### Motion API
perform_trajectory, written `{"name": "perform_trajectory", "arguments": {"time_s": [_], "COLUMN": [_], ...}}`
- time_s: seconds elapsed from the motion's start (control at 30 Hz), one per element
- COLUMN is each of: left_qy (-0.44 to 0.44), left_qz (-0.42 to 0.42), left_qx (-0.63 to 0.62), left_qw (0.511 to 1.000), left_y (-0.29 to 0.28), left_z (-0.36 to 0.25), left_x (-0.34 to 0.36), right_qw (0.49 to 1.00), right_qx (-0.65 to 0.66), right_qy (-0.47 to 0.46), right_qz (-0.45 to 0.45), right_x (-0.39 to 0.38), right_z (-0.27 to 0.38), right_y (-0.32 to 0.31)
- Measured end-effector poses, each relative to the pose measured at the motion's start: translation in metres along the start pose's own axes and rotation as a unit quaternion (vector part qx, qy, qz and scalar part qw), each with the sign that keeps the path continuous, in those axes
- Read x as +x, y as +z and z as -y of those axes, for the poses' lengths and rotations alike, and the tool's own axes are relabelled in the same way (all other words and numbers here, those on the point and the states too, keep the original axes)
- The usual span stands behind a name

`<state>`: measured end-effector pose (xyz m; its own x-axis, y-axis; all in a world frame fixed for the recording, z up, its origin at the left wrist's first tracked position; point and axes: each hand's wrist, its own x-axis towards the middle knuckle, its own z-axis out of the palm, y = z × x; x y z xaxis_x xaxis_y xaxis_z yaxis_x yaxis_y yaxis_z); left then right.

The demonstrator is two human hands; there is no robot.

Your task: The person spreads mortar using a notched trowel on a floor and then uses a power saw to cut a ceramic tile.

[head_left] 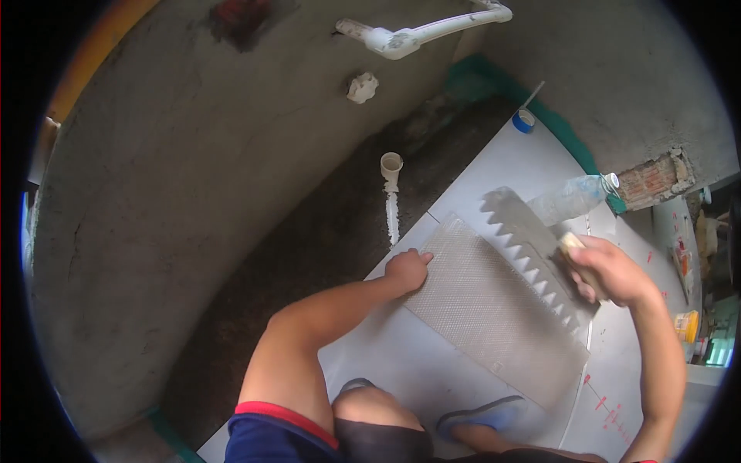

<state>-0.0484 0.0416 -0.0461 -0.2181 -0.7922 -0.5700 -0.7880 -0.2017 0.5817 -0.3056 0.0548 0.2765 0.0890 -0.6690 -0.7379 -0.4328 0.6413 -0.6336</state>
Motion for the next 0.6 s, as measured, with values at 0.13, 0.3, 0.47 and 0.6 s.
{"name": "perform_trajectory", "arguments": {"time_s": [0.13, 0.3, 0.47, 0.6], "left_qy": [0.033, 0.078, 0.084, 0.058], "left_qz": [-0.033, -0.040, -0.015, 0.007], "left_qx": [0.044, 0.045, 0.087, 0.109], "left_qw": [0.998, 0.995, 0.993, 0.992], "left_y": [0.002, 0.013, 0.020, 0.016], "left_z": [0.002, 0.011, -0.005, -0.003], "left_x": [-0.002, 0.000, 0.002, -0.002], "right_qw": [1.000, 0.997, 0.961, 0.874], "right_qx": [0.001, -0.032, -0.269, -0.481], "right_qy": [0.024, 0.060, 0.033, 0.027], "right_qz": [0.001, 0.023, -0.047, -0.068], "right_x": [0.038, 0.086, 0.135, 0.164], "right_z": [0.026, 0.059, 0.074, 0.093], "right_y": [0.026, 0.061, 0.096, 0.133]}}
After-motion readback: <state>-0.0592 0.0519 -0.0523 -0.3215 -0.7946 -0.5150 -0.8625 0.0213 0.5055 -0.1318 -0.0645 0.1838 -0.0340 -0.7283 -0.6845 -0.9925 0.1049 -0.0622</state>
